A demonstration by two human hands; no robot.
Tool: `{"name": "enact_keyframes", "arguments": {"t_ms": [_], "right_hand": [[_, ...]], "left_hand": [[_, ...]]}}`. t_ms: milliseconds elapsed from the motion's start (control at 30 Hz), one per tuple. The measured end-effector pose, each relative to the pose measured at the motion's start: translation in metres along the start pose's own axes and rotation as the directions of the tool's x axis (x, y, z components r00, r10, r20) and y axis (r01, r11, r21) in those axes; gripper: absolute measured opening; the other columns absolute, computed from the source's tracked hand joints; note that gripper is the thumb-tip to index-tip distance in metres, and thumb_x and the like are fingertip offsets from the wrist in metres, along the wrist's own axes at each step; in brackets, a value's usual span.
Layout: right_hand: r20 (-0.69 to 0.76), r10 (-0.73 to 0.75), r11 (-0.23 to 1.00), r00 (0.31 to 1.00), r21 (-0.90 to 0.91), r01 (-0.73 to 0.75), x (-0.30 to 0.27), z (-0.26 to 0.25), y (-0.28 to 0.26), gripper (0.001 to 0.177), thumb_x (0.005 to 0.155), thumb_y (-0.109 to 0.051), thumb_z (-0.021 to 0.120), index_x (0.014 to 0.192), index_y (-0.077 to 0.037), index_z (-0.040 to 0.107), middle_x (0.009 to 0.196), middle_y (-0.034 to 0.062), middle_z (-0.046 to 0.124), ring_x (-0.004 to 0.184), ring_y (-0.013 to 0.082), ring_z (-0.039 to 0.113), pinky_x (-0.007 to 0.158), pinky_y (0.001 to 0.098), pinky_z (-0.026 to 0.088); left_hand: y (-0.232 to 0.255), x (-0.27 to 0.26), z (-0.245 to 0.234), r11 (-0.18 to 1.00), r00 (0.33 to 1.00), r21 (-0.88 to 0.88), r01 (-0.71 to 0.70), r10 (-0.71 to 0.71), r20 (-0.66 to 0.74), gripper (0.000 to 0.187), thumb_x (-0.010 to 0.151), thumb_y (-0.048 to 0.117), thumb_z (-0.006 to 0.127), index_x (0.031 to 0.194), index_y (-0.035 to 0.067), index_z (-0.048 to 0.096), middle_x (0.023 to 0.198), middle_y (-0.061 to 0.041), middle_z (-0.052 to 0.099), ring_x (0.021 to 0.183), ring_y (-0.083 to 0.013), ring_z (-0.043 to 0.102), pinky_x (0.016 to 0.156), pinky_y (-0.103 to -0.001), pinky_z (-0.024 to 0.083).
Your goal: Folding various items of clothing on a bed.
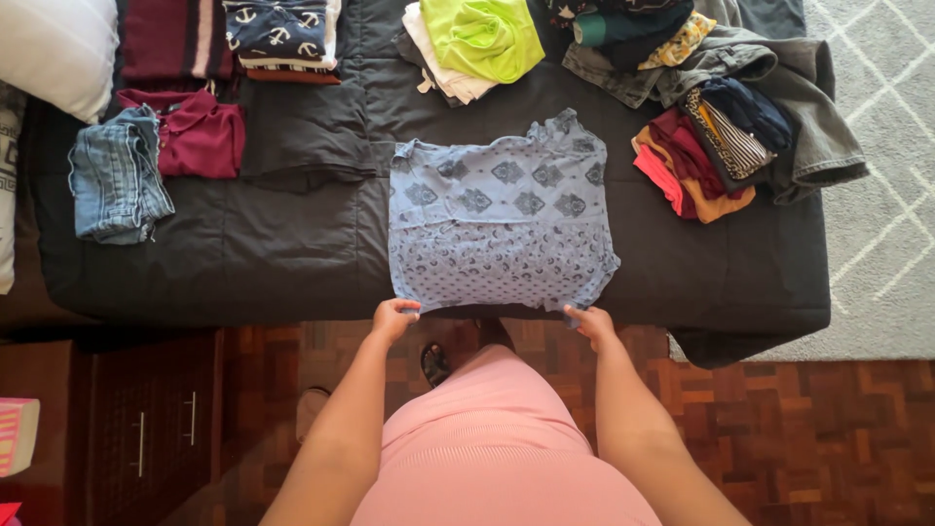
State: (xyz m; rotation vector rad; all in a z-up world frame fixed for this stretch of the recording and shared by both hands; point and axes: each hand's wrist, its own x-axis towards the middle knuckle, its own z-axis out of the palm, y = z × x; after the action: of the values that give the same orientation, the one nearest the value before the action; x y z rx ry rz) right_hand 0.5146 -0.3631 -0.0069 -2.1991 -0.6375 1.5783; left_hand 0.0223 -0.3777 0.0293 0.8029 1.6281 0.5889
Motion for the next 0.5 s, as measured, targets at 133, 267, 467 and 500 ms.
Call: {"name": "enact_keyframes", "arguments": {"t_ms": [133,267,467,500], "right_hand": [[0.048,-0.081,0.991,0.996,0.108,0.076,0.002,-0.003,0.015,0.036,0.083,-0.034,0.084,0.101,-0.006,0.07,0.089,0.0031,0.065,0.077,0.0155,0.056,0.068,0.032,0.045],[-0.075,-0.233,0.883,0.97,0.401,0.243,-0.005,-0.004,0.019,0.027,0.08,-0.021,0.074,0.105,-0.013,0.068,0.093,-0.0018,0.067,0.081,0.0108,0.062,0.068,0.0281,0.049],[-0.074,-0.254,0.896,0.964,0.358,0.264,-0.037,0.002,0.01,0.022,0.092,-0.02,0.073,0.109,-0.007,0.065,0.091,0.0024,0.066,0.069,0.0113,0.061,0.057,0.0276,0.048],[-0.093,-0.297,0.886,0.95,0.345,0.311,-0.045,0.003,0.006,0.024,0.094,-0.022,0.072,0.109,-0.005,0.063,0.092,0.004,0.069,0.066,0.012,0.064,0.056,0.0278,0.054]], "left_hand": [[-0.003,0.002,-0.002,0.998,0.999,0.058,-0.005,0.007,-0.034,0.022,0.075,-0.001,0.08,0.096,0.009,0.082,0.08,-0.004,0.073,0.065,-0.0093,0.059,0.06,-0.028,0.048],[0.0,0.001,-0.008,0.988,0.999,-0.152,-0.036,0.035,-0.01,0.024,0.072,-0.002,0.08,0.094,0.007,0.079,0.079,0.001,0.071,0.065,-0.0063,0.057,0.058,-0.025,0.045],[-0.013,-0.004,-0.001,0.977,0.999,-0.209,-0.048,0.045,-0.022,0.035,0.069,0.001,0.088,0.101,0.009,0.077,0.074,0.005,0.059,0.063,-0.0053,0.048,0.056,-0.023,0.04],[-0.019,-0.003,0.0,0.984,0.994,-0.153,-0.094,0.084,-0.072,0.036,0.069,0.001,0.089,0.102,0.007,0.078,0.074,0.004,0.057,0.064,-0.0065,0.046,0.057,-0.024,0.04]]}}
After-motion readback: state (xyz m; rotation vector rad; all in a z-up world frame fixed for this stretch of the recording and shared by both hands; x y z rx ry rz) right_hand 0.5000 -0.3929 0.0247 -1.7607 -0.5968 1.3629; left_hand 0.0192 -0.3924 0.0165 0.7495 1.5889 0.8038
